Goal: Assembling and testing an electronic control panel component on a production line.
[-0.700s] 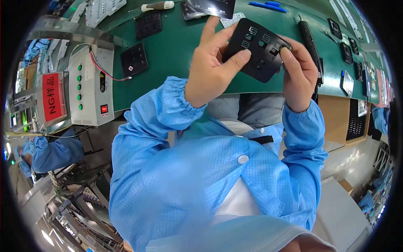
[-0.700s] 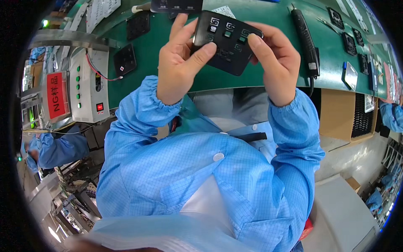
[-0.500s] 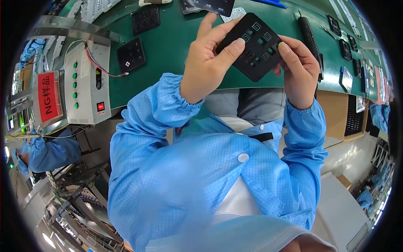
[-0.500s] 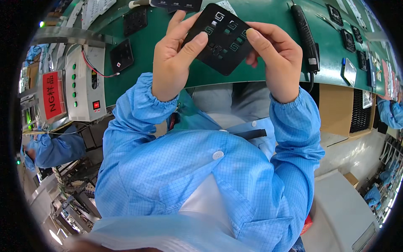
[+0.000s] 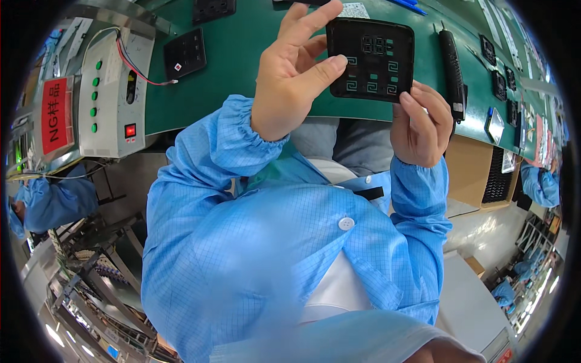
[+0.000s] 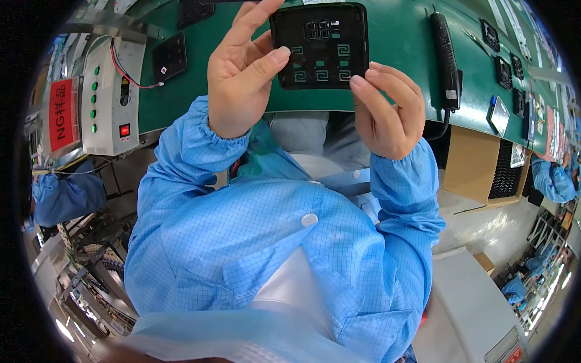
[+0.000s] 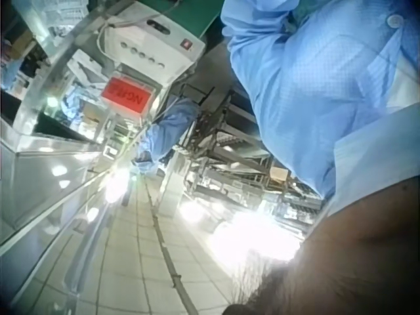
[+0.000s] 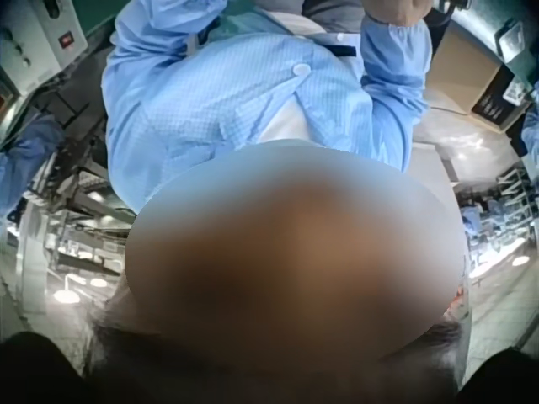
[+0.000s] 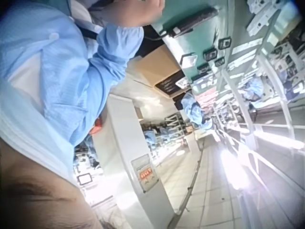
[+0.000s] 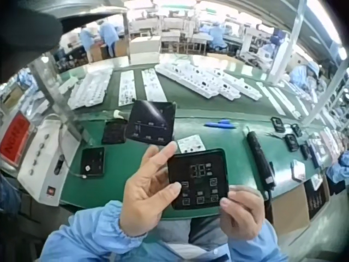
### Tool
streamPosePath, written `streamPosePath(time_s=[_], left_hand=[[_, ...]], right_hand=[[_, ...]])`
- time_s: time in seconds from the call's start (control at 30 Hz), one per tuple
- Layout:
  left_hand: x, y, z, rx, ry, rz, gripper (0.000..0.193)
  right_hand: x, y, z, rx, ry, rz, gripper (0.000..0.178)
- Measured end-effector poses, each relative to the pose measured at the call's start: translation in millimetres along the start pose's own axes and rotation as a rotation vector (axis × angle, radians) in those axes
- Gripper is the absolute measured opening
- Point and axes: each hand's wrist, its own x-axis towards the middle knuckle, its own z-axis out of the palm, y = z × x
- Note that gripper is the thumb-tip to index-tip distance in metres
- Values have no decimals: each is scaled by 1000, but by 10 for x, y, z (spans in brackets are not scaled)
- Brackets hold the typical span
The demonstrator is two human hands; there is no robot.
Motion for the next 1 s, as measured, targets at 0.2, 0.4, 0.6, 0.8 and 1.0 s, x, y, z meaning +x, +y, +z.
streamPosePath(time_s=[0.2, 0.4, 0.6, 0.8, 1.0], left_hand=[[-14, -8, 11, 23, 25, 7, 58], [-23, -26, 0, 51, 43, 17, 56], [-35, -10, 8, -7, 21, 13, 55], [-32, -20, -15, -61, -4, -7, 55], [-30, -34, -11, -51, -11, 3, 55]], right_hand=[[-58, 16, 33, 47, 8, 37, 37], [-96, 12, 31, 72, -2, 49, 37], [-111, -18, 35, 73, 0, 67, 37], [-115, -21, 35, 66, -2, 66, 37], [-124, -34, 1, 44, -50, 66, 36]])
